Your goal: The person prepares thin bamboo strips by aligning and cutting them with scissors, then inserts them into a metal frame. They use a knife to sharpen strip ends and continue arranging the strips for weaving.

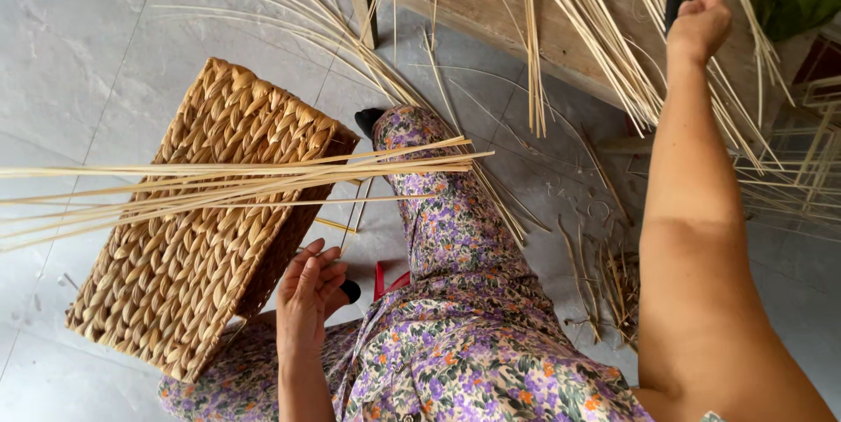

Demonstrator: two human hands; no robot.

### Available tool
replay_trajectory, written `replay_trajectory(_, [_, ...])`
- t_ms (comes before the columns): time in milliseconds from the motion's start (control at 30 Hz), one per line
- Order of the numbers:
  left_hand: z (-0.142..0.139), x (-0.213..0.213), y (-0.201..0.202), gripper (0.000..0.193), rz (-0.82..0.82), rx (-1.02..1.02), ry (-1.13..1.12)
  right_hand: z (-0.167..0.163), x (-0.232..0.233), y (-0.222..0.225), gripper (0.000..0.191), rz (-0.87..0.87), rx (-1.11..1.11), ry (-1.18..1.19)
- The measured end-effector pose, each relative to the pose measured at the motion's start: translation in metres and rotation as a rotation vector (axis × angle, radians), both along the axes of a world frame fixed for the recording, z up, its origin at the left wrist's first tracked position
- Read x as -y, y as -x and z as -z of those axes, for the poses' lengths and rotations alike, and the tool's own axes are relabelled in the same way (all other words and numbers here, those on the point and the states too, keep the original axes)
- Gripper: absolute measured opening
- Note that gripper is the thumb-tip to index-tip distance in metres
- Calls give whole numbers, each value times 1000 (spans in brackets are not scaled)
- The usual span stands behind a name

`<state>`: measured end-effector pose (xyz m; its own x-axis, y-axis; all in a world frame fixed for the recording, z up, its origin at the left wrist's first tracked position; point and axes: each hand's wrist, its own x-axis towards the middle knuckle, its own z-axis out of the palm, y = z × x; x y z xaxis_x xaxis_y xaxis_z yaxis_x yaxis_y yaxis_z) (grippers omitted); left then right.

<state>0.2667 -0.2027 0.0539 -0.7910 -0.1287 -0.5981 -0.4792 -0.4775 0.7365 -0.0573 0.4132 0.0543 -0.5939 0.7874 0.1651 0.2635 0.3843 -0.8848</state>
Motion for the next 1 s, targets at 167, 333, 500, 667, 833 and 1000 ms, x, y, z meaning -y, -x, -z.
replay_trajectory(167, [6, -8, -6, 39, -27, 76, 13, 5, 1, 9, 25, 19, 358, -442])
replay_trajectory(333, [11, -13, -8, 40, -36, 67, 4, 5, -2, 16, 30, 78, 541, -390])
replay_trajectory(500, [14, -11, -10, 39, -65, 72, -9, 9, -19, 20, 17, 58, 548, -355])
replay_trajectory(667, [15, -10, -12, 39, -54, 70, -6, 5, -42, 13, 13, -80, 226, -153])
replay_trajectory(833, [18, -13, -18, 39, -26, 68, 7, -11, -55, -30, 16, -69, -10, 728])
replay_trajectory(1000, [18, -14, -24, 38, -7, 52, 7, -12, 13, -108, 23, -468, -561, 832])
